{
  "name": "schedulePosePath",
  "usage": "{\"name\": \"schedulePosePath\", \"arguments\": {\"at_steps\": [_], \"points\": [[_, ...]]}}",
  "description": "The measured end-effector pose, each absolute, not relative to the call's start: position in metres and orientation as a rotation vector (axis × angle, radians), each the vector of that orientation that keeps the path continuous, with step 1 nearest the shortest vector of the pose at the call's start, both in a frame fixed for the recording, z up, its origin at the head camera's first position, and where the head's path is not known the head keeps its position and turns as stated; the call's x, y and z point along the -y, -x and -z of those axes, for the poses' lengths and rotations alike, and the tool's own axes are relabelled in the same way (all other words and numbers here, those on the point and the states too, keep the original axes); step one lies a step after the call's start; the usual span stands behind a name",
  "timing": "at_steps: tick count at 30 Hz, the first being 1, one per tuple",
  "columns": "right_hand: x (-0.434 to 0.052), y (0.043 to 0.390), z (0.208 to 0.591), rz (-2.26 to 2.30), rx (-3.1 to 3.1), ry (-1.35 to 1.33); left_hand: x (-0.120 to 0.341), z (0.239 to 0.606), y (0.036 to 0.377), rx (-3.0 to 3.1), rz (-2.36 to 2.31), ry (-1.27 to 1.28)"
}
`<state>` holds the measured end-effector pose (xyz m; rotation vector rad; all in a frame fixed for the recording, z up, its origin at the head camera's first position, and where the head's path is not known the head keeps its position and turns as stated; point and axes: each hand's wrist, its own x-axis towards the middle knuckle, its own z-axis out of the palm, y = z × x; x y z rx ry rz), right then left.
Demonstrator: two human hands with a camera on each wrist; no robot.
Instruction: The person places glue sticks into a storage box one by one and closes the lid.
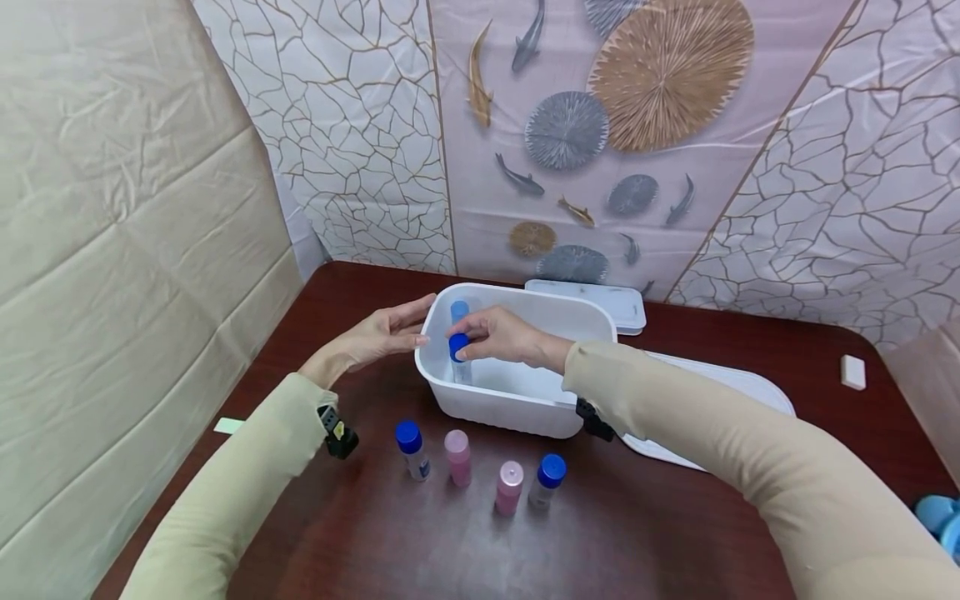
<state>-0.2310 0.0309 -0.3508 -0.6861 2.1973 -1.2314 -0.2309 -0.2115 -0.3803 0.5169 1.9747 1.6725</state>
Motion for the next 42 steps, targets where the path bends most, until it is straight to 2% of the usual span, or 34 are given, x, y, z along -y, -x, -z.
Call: {"name": "schedulePosePath", "arguments": {"at_steps": [8,13,17,21,25,29,34,42], "points": [[-0.038,0.230,0.351,1.230,-2.121,0.694,0.210,0.382,0.232,-1.991,-1.656,-0.505],[-0.054,0.224,0.336,1.276,-2.153,0.772,0.210,0.383,0.232,-1.988,-1.666,-0.481],[-0.080,0.201,0.318,1.404,-2.186,0.848,0.211,0.382,0.232,-1.997,-1.666,-0.476],[-0.113,0.162,0.312,1.497,-2.186,0.885,0.213,0.378,0.232,-2.011,-1.663,-0.489],[-0.139,0.127,0.331,1.535,-2.103,0.888,0.216,0.374,0.231,-2.019,-1.657,-0.483],[-0.149,0.109,0.361,1.631,-1.918,0.908,0.217,0.373,0.230,-2.017,-1.661,-0.475],[-0.149,0.104,0.381,1.634,-1.855,0.880,0.215,0.377,0.231,-2.001,-1.675,-0.483],[-0.150,0.102,0.392,1.635,-1.818,0.883,0.211,0.383,0.230,-1.986,-1.683,-0.491]]}}
